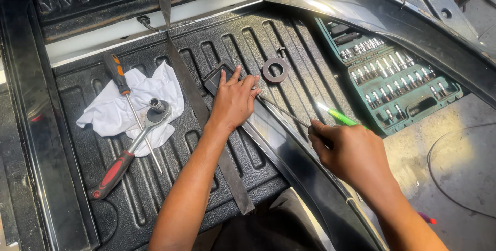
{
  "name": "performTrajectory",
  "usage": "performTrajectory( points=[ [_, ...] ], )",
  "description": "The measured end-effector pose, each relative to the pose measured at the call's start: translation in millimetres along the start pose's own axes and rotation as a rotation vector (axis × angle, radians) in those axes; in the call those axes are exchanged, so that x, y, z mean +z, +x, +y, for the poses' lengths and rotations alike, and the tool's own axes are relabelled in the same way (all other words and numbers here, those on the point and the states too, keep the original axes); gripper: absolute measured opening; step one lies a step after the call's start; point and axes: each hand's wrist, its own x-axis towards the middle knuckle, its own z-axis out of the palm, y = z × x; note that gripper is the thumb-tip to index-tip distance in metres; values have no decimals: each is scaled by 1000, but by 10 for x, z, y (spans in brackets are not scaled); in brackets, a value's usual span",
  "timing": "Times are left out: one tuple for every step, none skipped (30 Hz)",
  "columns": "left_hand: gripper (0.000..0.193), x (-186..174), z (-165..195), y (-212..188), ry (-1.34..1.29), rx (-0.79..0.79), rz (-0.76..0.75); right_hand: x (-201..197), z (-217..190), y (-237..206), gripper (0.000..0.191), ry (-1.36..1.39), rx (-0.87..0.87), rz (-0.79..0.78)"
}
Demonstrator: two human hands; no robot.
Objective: The person holds a chrome car trim strip steady on a pickup truck bed with one hand and runs a metal file along its edge with the other, repeatedly stroking the file along the trim to smooth it. They occasionally reposition the trim and continue filing along its length.
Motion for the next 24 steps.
performTrajectory(
  points=[
    [22,-4,2,6,3,6,15,-11,2,2,22,-12,-17,23],
    [22,-5,3,9,3,12,14,-20,3,5,21,-1,-7,17],
    [21,-4,4,11,1,13,7,-34,6,8,22,11,4,4],
    [22,-4,5,12,9,15,3,-51,10,11,22,15,1,-4],
    [22,-1,6,11,17,11,4,-56,13,32,23,15,2,-27],
    [23,2,5,7,23,14,-9,-57,13,46,25,21,17,-53],
    [23,5,5,3,16,8,-16,-56,19,54,26,27,39,-71],
    [22,10,2,-2,12,-1,-9,-51,26,63,25,36,2,-32],
    [22,12,0,-6,7,-7,-10,-40,33,63,25,49,-27,3],
    [22,16,-4,-9,-4,7,-9,-29,41,56,24,63,-52,29],
    [21,17,-7,-11,-14,13,2,-9,45,63,23,48,-18,5],
    [21,18,-12,-10,-24,13,23,5,50,68,22,27,6,-17],
    [21,18,-16,-8,-22,8,26,12,57,67,21,11,38,-45],
    [21,16,-19,-4,-21,12,24,16,59,67,22,16,53,-72],
    [21,15,-20,2,-16,18,34,12,64,69,23,18,61,-90],
    [21,11,-21,8,-18,20,40,5,64,74,25,21,67,-104],
    [21,9,-19,14,-22,21,32,-7,65,78,25,43,85,-90],
    [21,6,-17,16,-28,16,25,-25,62,76,25,64,99,-81],
    [21,3,-12,19,-19,1,17,-42,60,80,25,79,101,-67],
    [20,0,-8,15,-8,-15,9,-52,52,89,27,68,77,-66],
    [20,-3,-2,14,1,-22,-13,-61,44,88,29,64,68,-69],
    [20,-4,2,6,-4,-9,-2,-66,38,85,31,58,64,-64],
    [19,-6,7,3,-11,2,18,-65,30,85,28,65,32,-33],
    [19,-8,11,-5,-21,11,29,-59,21,77,26,74,5,-9]
  ],
)
